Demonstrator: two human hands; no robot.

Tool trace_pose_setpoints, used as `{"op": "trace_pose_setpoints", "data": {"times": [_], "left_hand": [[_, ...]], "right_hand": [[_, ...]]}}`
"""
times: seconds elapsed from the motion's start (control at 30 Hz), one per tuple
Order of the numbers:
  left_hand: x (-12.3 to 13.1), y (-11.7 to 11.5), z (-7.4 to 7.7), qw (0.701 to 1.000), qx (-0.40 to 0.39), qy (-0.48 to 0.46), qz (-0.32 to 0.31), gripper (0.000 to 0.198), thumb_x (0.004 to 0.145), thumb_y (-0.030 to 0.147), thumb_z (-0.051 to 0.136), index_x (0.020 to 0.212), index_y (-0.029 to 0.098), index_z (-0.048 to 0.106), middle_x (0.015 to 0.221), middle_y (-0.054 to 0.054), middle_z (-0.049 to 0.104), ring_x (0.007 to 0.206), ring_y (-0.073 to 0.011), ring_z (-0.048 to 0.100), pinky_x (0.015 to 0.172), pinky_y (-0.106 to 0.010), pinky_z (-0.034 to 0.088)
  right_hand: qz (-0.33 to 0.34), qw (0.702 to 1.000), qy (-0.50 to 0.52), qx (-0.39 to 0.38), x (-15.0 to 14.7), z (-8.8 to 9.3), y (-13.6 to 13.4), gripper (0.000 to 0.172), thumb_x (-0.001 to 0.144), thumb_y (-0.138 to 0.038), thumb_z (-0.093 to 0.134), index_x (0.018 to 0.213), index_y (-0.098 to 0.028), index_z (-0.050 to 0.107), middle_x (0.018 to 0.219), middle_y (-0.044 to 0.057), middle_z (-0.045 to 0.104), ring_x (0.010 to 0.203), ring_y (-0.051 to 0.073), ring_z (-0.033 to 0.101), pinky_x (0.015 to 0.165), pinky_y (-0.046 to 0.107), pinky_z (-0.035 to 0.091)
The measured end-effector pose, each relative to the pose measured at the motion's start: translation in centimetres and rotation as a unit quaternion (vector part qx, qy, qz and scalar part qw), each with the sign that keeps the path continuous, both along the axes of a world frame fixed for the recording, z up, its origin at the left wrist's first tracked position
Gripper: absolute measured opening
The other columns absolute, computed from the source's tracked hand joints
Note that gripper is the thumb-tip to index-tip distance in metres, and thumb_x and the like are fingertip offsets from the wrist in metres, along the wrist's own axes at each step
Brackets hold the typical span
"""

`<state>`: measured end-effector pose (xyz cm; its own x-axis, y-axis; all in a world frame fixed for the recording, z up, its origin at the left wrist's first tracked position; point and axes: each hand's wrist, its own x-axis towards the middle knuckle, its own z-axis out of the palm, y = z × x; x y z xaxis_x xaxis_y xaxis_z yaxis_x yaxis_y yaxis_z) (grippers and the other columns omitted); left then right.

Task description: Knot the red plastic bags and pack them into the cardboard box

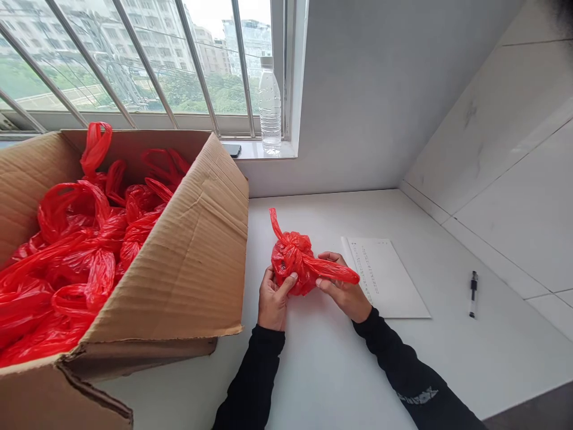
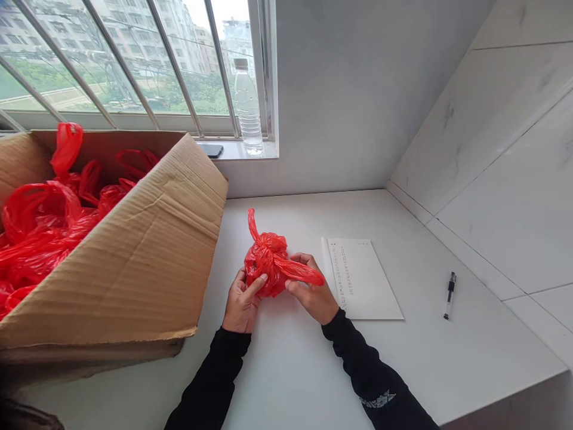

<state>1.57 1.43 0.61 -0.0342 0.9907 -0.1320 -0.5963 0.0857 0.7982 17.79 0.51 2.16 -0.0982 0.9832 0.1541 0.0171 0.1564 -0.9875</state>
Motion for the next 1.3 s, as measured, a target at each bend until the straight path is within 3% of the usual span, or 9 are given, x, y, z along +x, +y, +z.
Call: {"op": "trace_pose_setpoints", "data": {"times": [0.13, 0.23, 0.33, 0.47, 0.63, 0.8, 0.9, 1.1, 1.3], "left_hand": [[0.0, -0.4, 0.7, 0.998, 0.022, -0.022, -0.060, 0.037, 0.081, 0.036, 0.068, 0.112, 0.017, 0.061, 0.115, -0.010, 0.067, 0.102, -0.0243, 0.064, 0.082, -0.033, 0.053], [-0.1, -0.6, 1.0, 0.994, 0.021, -0.044, -0.100, 0.036, 0.088, 0.041, 0.056, 0.115, 0.017, 0.061, 0.118, -0.012, 0.065, 0.104, -0.0258, 0.063, 0.076, -0.033, 0.055], [-0.1, -0.6, 0.9, 0.994, 0.013, -0.018, -0.106, 0.042, 0.085, 0.037, 0.062, 0.124, 0.021, 0.055, 0.116, -0.011, 0.063, 0.101, -0.0255, 0.063, 0.070, -0.034, 0.057], [0.3, -0.8, 0.5, 0.993, -0.027, 0.008, -0.113, 0.044, 0.083, 0.036, 0.067, 0.120, 0.024, 0.048, 0.110, -0.008, 0.062, 0.098, -0.0245, 0.065, 0.074, -0.041, 0.059], [0.3, -0.8, 0.4, 0.985, -0.045, -0.038, -0.162, 0.054, 0.082, 0.038, 0.069, 0.126, 0.026, 0.040, 0.113, -0.011, 0.065, 0.091, -0.0239, 0.069, 0.079, -0.046, 0.058], [0.1, -0.7, 0.3, 0.994, -0.022, -0.018, -0.109, 0.058, 0.076, 0.032, 0.075, 0.126, 0.026, 0.048, 0.104, -0.006, 0.066, 0.089, -0.0212, 0.069, 0.076, -0.036, 0.058], [0.2, -0.6, 0.2, 0.997, -0.013, 0.025, -0.073, 0.057, 0.072, 0.029, 0.078, 0.122, 0.024, 0.054, 0.100, -0.005, 0.066, 0.089, -0.0191, 0.066, 0.075, -0.030, 0.055], [0.5, -0.6, 0.2, 0.996, 0.007, 0.054, -0.071, 0.059, 0.070, 0.026, 0.078, 0.124, 0.024, 0.054, 0.100, -0.006, 0.066, 0.085, -0.0173, 0.066, 0.075, -0.030, 0.055], [0.4, -0.6, 0.2, 0.997, -0.022, 0.033, -0.068, 0.062, 0.072, 0.025, 0.076, 0.126, 0.025, 0.045, 0.090, -0.001, 0.064, 0.077, -0.0155, 0.066, 0.071, -0.033, 0.058]], "right_hand": [[-0.027, 0.997, -0.069, 0.028, -0.6, 0.0, -0.2, 0.048, 0.080, -0.032, 0.071, 0.125, -0.030, 0.054, 0.132, 0.005, 0.053, 0.128, 0.026, 0.048, 0.111, 0.043, 0.038], [-0.057, 0.997, -0.049, 0.009, -0.4, -0.5, 0.2, 0.033, 0.085, -0.039, 0.066, 0.115, -0.026, 0.059, 0.119, 0.008, 0.062, 0.111, 0.026, 0.059, 0.098, 0.042, 0.049], [-0.074, 0.997, -0.026, -0.007, 0.1, -0.8, 0.6, 0.028, 0.088, -0.044, 0.061, 0.106, -0.023, 0.062, 0.105, 0.008, 0.067, 0.094, 0.025, 0.064, 0.083, 0.039, 0.053], [-0.094, 0.996, -0.002, -0.007, 0.3, -0.9, 0.9, 0.025, 0.087, -0.044, 0.062, 0.100, -0.022, 0.064, 0.100, 0.007, 0.068, 0.096, 0.026, 0.063, 0.088, 0.040, 0.051], [-0.058, 0.998, 0.034, -0.013, 0.3, -0.8, 0.8, 0.021, 0.089, -0.042, 0.059, 0.099, -0.023, 0.062, 0.101, 0.005, 0.067, 0.100, 0.025, 0.063, 0.091, 0.039, 0.050], [0.020, 1.000, 0.006, -0.014, -0.4, 0.1, 0.0, 0.038, 0.084, -0.039, 0.068, 0.117, -0.026, 0.054, 0.122, 0.006, 0.059, 0.109, 0.023, 0.060, 0.092, 0.038, 0.050], [0.019, 1.000, 0.007, -0.024, -1.0, 0.5, -0.3, 0.050, 0.083, -0.037, 0.070, 0.126, -0.026, 0.048, 0.131, 0.008, 0.055, 0.113, 0.023, 0.059, 0.096, 0.037, 0.049], [-0.035, 0.999, -0.033, -0.023, -0.3, -0.1, 0.2, 0.019, 0.092, -0.037, 0.056, 0.105, -0.024, 0.057, 0.105, 0.004, 0.066, 0.093, 0.020, 0.063, 0.082, 0.033, 0.050], [-0.081, 0.995, -0.051, -0.001, 0.5, -1.0, 0.8, 0.017, 0.094, -0.037, 0.050, 0.093, -0.024, 0.061, 0.083, 0.002, 0.061, 0.070, 0.020, 0.055, 0.067, 0.034, 0.047]]}}
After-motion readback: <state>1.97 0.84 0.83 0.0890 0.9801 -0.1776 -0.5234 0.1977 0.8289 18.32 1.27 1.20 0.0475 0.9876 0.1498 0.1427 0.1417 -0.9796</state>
